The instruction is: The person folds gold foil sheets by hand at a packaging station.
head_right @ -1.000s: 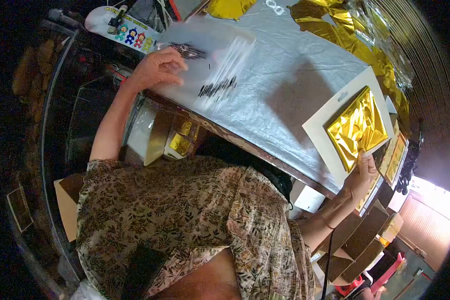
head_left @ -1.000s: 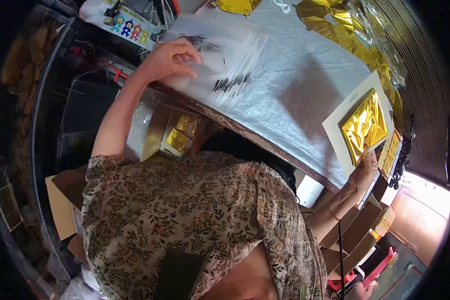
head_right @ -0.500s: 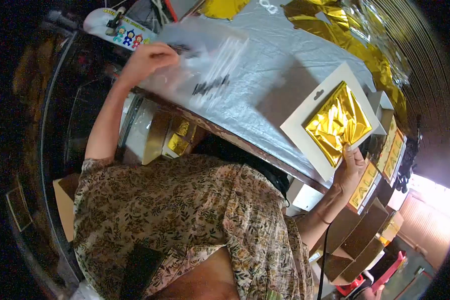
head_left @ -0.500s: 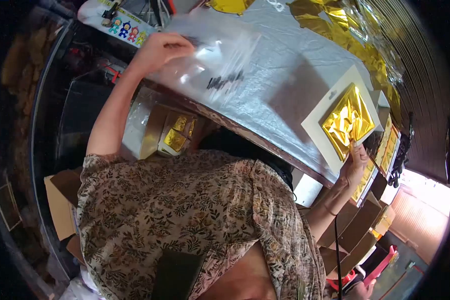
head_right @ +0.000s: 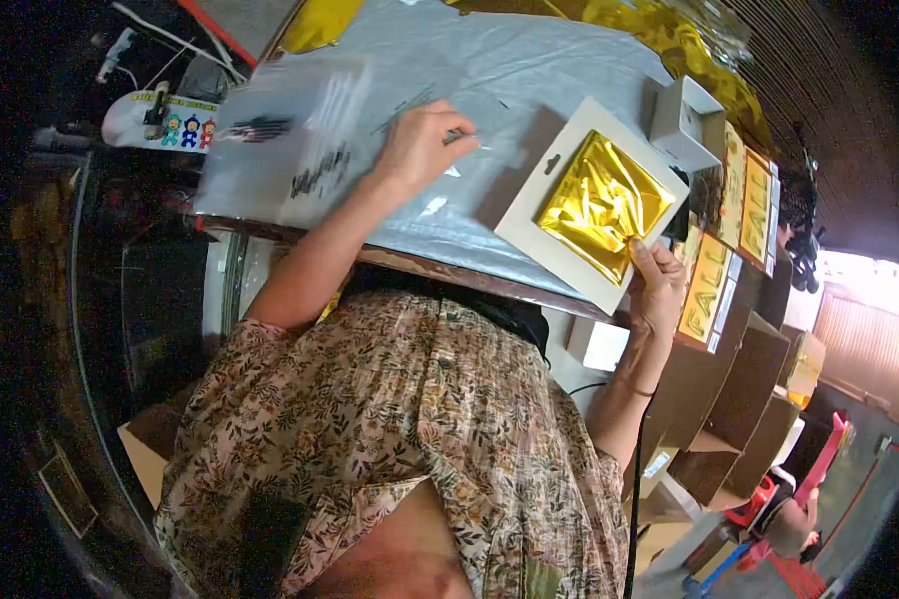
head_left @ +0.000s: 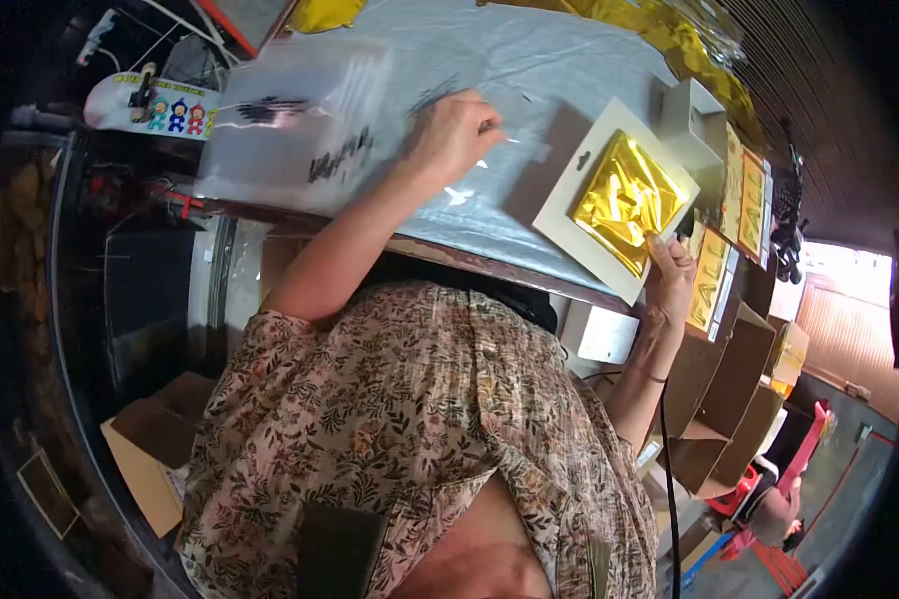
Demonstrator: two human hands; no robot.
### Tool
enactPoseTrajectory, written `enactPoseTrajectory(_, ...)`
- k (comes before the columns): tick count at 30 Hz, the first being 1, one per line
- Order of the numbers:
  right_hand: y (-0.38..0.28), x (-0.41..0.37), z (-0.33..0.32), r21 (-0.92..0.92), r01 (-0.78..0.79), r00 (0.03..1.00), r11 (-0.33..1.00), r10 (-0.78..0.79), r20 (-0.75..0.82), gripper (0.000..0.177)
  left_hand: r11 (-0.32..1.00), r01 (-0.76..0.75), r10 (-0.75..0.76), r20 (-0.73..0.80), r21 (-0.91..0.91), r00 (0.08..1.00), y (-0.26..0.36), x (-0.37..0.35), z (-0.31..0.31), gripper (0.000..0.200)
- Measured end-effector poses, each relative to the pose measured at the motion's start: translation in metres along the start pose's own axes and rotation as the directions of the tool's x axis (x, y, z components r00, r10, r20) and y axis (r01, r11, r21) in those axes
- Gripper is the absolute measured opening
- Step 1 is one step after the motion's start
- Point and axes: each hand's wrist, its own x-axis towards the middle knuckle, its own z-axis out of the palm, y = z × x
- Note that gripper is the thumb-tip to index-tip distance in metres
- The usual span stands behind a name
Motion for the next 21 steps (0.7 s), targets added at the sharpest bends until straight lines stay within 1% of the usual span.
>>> enactPoseTrajectory(1,0.002,0.0,0.0,-0.004,0.025,1.0,1.0,-0.025,0.003,0.012,1.0,-0.002,0.002,0.011,-0.004,1.0,0.001,-0.001,0.002,0.018)
enactPoseTrajectory(3,0.0,-0.002,0.002,-0.021,-0.037,0.999,0.999,0.038,0.036,0.015,0.993,-0.114,0.114,-0.074,0.011,0.991,0.0,-0.006,0.001,0.026)
enactPoseTrajectory(4,0.0,-0.002,0.001,-0.015,-0.041,0.999,0.999,0.041,0.027,0.015,0.993,-0.117,0.117,-0.064,0.01,0.991,0.003,-0.009,-0.002,0.026)
enactPoseTrajectory(6,0.001,0.001,0.001,-0.028,-0.064,0.996,0.998,0.066,0.054,0.013,0.996,0.005,0.0,-0.056,0.094,0.998,0.012,-0.017,-0.014,0.035)
enactPoseTrajectory(7,0.001,0.002,0.003,-0.022,-0.065,0.997,0.998,0.066,0.046,0.013,0.996,0.0,0.005,-0.047,0.094,0.999,0.01,-0.022,-0.016,0.035)
enactPoseTrajectory(9,0.0,0.004,0.008,-0.038,-0.104,0.991,0.994,0.107,0.081,0.011,0.986,0.08,-0.085,0.03,0.145,0.996,0.005,-0.03,-0.018,0.039)
enactPoseTrajectory(10,-0.001,0.005,0.012,-0.032,-0.117,0.989,0.993,0.12,0.09,0.011,0.987,0.077,-0.083,0.036,0.143,0.996,0.005,-0.031,-0.019,0.039)
enactPoseTrajectory(11,0.0,0.009,0.006,-0.034,-0.117,0.989,0.993,0.12,0.083,0.011,0.991,0.083,-0.086,0.023,0.1,0.996,0.006,-0.03,-0.013,0.038)
enactPoseTrajectory(12,0.0,0.011,0.007,-0.086,-0.135,0.985,0.987,0.144,0.099,0.011,0.994,0.089,-0.09,0.011,0.061,0.996,0.006,-0.029,-0.014,0.038)
enactPoseTrajectory(13,-0.001,0.014,0.007,-0.138,-0.152,0.979,0.979,0.168,0.116,0.011,0.994,0.087,-0.088,0.014,0.059,0.996,0.006,-0.028,-0.015,0.038)
enactPoseTrajectory(15,0.0,0.016,0.007,-0.121,-0.172,0.972,0.978,0.188,0.14,0.013,0.995,0.101,-0.102,0.021,0.025,0.995,0.005,-0.026,-0.018,0.035)
enactPoseTrajectory(17,-0.001,0.018,0.008,-0.08,-0.206,0.954,0.975,0.218,0.205,0.012,0.993,0.117,-0.118,0.038,0.012,0.992,0.006,-0.023,-0.02,0.033)
enactPoseTrajectory(19,-0.001,0.019,0.006,-0.084,-0.214,0.951,0.973,0.227,0.208,0.012,0.99,0.141,-0.141,0.056,-0.002,0.988,0.004,-0.024,-0.019,0.031)
enactPoseTrajectory(21,-0.001,0.02,0.005,-0.087,-0.223,0.948,0.971,0.237,0.213,0.011,0.984,0.166,-0.161,0.079,-0.066,0.984,-0.005,-0.024,-0.016,0.03)
